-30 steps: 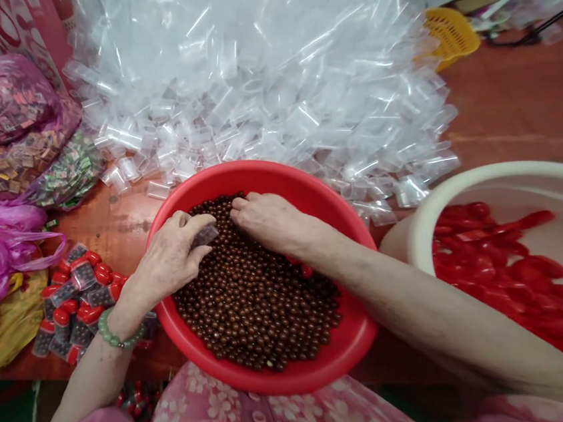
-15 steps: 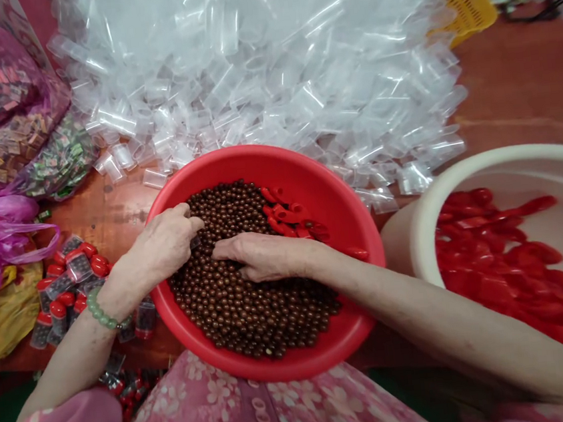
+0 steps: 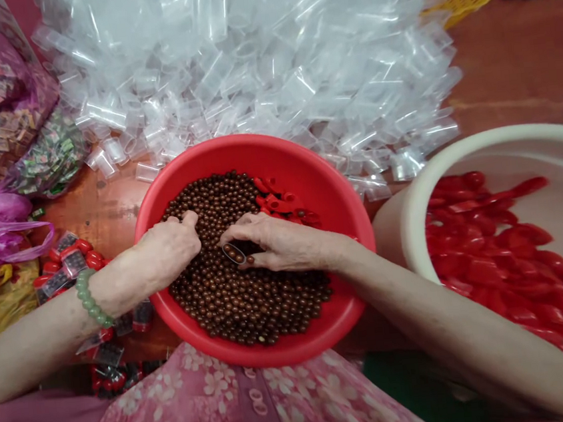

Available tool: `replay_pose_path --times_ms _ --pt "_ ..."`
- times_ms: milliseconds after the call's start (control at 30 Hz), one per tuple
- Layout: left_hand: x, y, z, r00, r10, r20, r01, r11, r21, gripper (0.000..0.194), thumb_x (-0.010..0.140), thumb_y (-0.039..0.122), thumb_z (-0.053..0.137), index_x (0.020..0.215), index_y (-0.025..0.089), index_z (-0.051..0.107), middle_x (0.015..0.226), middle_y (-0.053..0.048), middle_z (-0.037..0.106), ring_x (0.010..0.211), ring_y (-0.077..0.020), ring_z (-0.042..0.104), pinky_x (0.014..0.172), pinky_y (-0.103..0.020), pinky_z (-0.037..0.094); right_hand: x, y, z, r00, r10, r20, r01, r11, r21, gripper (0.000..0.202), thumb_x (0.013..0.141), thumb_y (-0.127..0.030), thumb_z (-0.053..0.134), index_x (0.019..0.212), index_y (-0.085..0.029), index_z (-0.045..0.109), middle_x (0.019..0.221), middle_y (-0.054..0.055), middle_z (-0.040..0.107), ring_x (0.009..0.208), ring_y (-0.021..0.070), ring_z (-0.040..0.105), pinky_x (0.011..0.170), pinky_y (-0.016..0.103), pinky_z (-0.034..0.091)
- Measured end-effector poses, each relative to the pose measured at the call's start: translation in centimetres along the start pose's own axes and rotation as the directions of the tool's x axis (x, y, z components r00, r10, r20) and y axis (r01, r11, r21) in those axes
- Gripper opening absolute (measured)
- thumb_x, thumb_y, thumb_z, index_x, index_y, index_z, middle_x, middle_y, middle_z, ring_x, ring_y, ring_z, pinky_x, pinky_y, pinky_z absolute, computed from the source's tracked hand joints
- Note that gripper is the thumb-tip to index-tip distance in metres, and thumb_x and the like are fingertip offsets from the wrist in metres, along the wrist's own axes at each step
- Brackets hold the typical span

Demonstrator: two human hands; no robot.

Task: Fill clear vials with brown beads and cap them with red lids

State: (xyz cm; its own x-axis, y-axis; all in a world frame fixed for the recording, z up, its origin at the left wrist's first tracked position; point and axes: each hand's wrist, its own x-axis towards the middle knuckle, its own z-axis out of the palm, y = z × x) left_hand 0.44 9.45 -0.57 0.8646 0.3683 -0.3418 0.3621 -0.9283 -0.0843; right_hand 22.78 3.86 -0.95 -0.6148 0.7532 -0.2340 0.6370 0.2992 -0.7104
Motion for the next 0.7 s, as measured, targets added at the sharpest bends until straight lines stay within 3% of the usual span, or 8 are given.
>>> replay_pose_path --times_ms 167,300,533,700 --pt "-0.1 -0.1 0.0 0.995 0.035 -0.095 -0.029 0.998 0.062 0.028 0.086 0.002 0.039 0.079 0.012 0.065 0.097 -0.016 0.058 0.087 -0.0256 0.056 0.074 -0.040 0.047 -1.4 -0.4 0.4 0.999 0.037 0.011 -0.034 0.983 -0.178 0.028 0.081 -0.005 0.057 0.104 -0.020 0.061 0.101 0.007 0.064 0.098 0.0219 0.056 0.089 0.037 0.043" --pt "-0.6 0.1 -0.4 0.984 0.080 -0.162 -0.069 0.995 0.074 0.030 0.089 0.004 0.037 0.088 0.012 0.066 0.107 -0.018 0.058 0.099 -0.0303 0.053 0.082 -0.045 0.044 -2.1 -0.7 0.8 0.993 0.088 0.078 -0.064 0.962 -0.267 0.025 0.083 0.000 0.048 0.094 -0.018 0.061 0.091 0.006 0.064 0.086 0.0191 0.058 0.080 0.030 0.043" --pt "-1.6 1.7 -0.3 0.997 0.057 -0.056 -0.041 0.966 0.257 0.025 0.083 0.004 0.043 0.084 0.005 0.068 0.085 -0.017 0.057 0.080 -0.0289 0.056 0.064 -0.040 0.042 -2.0 0.3 1.2 0.988 0.084 0.128 -0.042 0.953 -0.300 0.030 0.088 0.000 0.041 0.099 -0.019 0.062 0.090 0.004 0.065 0.080 0.0149 0.062 0.072 0.025 0.042" --pt "-0.4 1.4 -2.0 0.999 0.043 0.033 -0.049 0.981 0.188 0.020 0.082 0.003 0.050 0.074 0.010 0.066 0.079 -0.013 0.064 0.076 -0.0255 0.061 0.065 -0.036 0.043 -2.0 0.6 1.2 0.970 0.093 0.225 -0.003 0.928 -0.372 0.048 0.083 0.005 0.039 0.118 -0.020 0.059 0.104 0.007 0.066 0.076 0.0143 0.066 0.065 0.025 0.043"
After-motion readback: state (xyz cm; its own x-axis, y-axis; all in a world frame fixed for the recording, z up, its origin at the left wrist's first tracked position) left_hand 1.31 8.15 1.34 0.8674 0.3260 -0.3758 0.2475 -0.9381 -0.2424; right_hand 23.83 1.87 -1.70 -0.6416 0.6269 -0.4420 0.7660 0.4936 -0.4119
